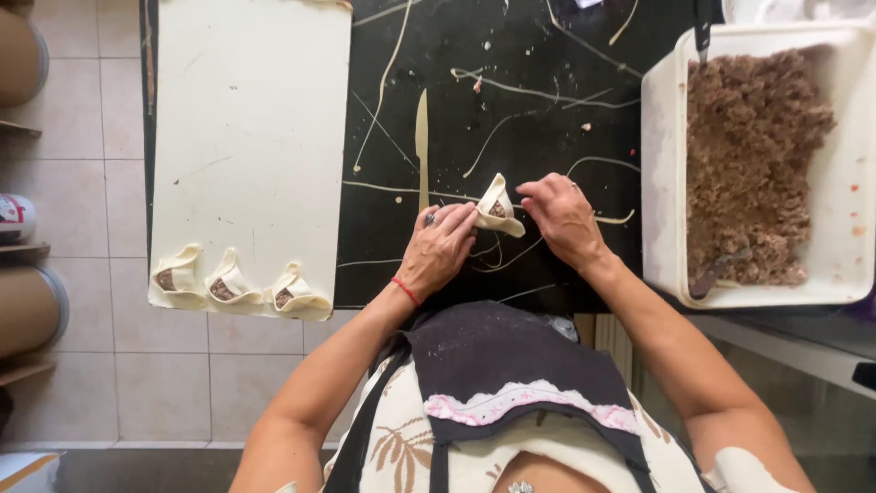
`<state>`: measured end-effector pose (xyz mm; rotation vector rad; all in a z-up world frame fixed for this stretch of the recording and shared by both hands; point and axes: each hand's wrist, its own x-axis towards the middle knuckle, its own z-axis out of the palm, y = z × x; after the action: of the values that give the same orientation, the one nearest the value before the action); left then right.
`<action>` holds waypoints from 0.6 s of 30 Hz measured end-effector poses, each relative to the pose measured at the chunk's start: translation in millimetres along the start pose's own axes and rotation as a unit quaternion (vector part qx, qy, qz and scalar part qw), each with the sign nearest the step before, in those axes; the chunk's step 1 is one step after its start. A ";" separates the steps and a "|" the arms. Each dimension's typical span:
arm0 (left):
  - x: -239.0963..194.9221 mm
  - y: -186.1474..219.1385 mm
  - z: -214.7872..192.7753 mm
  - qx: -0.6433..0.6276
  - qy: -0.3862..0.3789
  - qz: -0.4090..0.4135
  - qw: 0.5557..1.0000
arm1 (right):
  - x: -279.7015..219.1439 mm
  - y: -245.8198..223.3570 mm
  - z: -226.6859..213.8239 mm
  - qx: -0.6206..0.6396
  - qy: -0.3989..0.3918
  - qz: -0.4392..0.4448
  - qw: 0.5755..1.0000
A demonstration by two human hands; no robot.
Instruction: The person folds circular dough wrappers around a meat filling to create dumplings, placing the finished items on a white tray. They then unwrap a stack of fresh dough circles from a plastic bag and arrange them on the black countertop.
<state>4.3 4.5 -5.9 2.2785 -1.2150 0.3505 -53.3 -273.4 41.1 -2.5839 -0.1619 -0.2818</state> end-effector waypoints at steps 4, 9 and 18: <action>1.0 12.2 -3.3 0.042 -0.006 -0.005 0.999 | 20.9 -3.1 11.9 -0.061 0.014 -0.088 0.994; 16.2 19.5 -8.7 0.117 -0.073 -0.010 0.990 | 33.3 11.0 34.0 -0.126 0.010 -0.085 0.988; 35.0 -12.4 41.1 0.042 -0.083 -0.107 0.990 | 65.3 22.8 41.7 -0.104 -0.121 -0.058 0.986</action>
<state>33.4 -37.2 -28.0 2.5244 -1.0357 0.1372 21.0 -267.3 10.0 -2.8155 -0.3895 -0.0261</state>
